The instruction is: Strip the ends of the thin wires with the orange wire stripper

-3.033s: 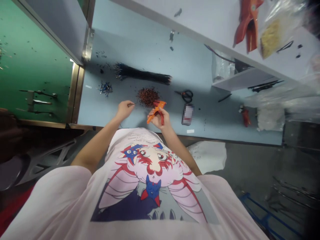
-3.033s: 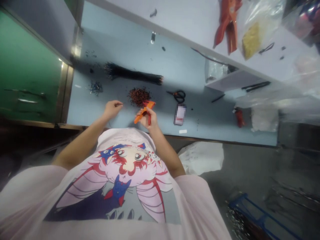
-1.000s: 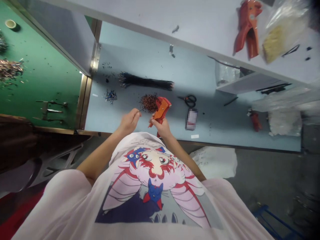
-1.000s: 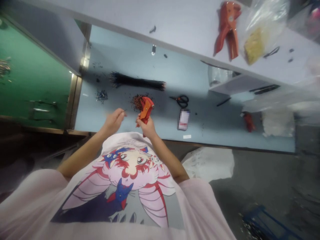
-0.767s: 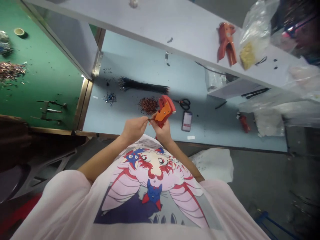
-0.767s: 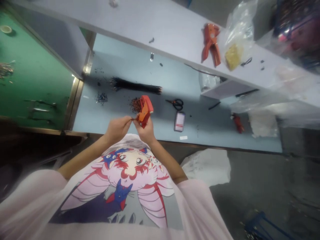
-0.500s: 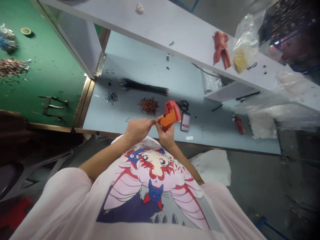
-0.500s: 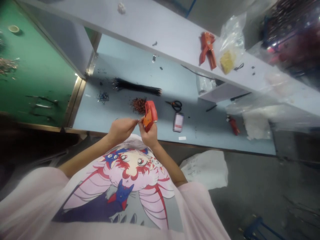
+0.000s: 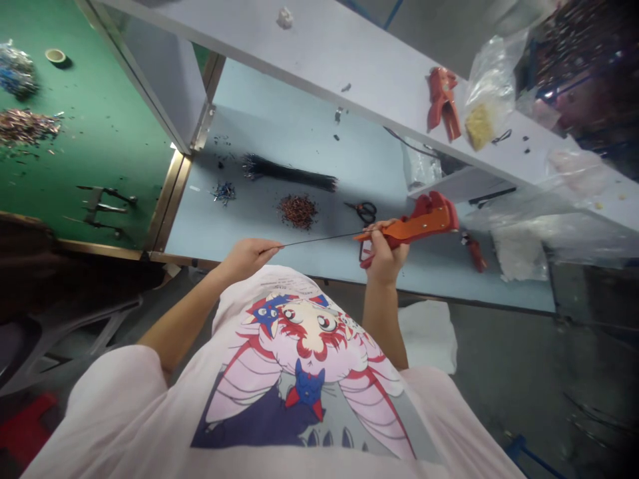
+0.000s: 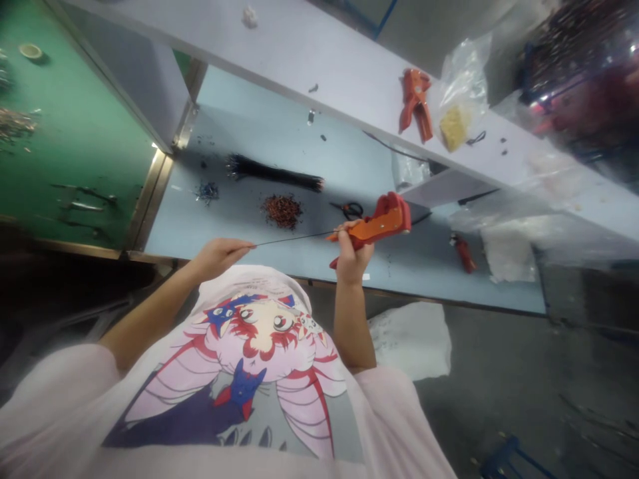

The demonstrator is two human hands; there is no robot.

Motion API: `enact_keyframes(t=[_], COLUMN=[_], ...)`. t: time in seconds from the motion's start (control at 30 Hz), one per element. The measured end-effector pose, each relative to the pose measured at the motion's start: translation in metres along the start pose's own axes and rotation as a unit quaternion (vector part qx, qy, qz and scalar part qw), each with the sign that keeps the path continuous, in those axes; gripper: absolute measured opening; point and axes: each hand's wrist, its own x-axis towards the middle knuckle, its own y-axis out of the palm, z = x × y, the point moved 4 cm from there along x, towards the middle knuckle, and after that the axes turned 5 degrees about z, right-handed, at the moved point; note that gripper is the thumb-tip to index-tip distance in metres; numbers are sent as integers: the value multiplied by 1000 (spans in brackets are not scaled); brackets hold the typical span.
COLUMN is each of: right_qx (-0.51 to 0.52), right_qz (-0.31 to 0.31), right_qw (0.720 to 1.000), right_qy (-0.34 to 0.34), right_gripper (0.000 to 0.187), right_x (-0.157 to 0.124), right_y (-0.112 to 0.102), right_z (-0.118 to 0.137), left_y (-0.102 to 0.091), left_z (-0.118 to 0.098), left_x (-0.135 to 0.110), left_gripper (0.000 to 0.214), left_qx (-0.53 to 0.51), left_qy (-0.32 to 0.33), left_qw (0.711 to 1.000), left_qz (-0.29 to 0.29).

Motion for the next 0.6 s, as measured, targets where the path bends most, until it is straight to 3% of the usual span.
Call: enact_keyframes(t=[0.23, 0.37, 0.47, 0.6], right_qx=[-14, -10, -38, -95], right_qz=[-24, -17, -10, 12], right_qw=[1000, 1000, 999, 995], right_qy=[4, -4, -21, -37], right_gripper=[18, 17, 13, 14], right_x=[8, 7, 3, -4], right_y=[-14, -12, -7, 4], right_z=[0, 5, 9, 10], left_y=[-3, -4, -5, -2], left_z=[-7, -11, -3, 20], left_x=[1, 6, 10, 9], left_gripper=[38, 37, 33, 38], left_qx=[-70, 1, 61, 55], left_qy=[-9, -77, -128, -151], left_qw=[996, 995, 988, 979], left_qz=[57, 71, 64, 123])
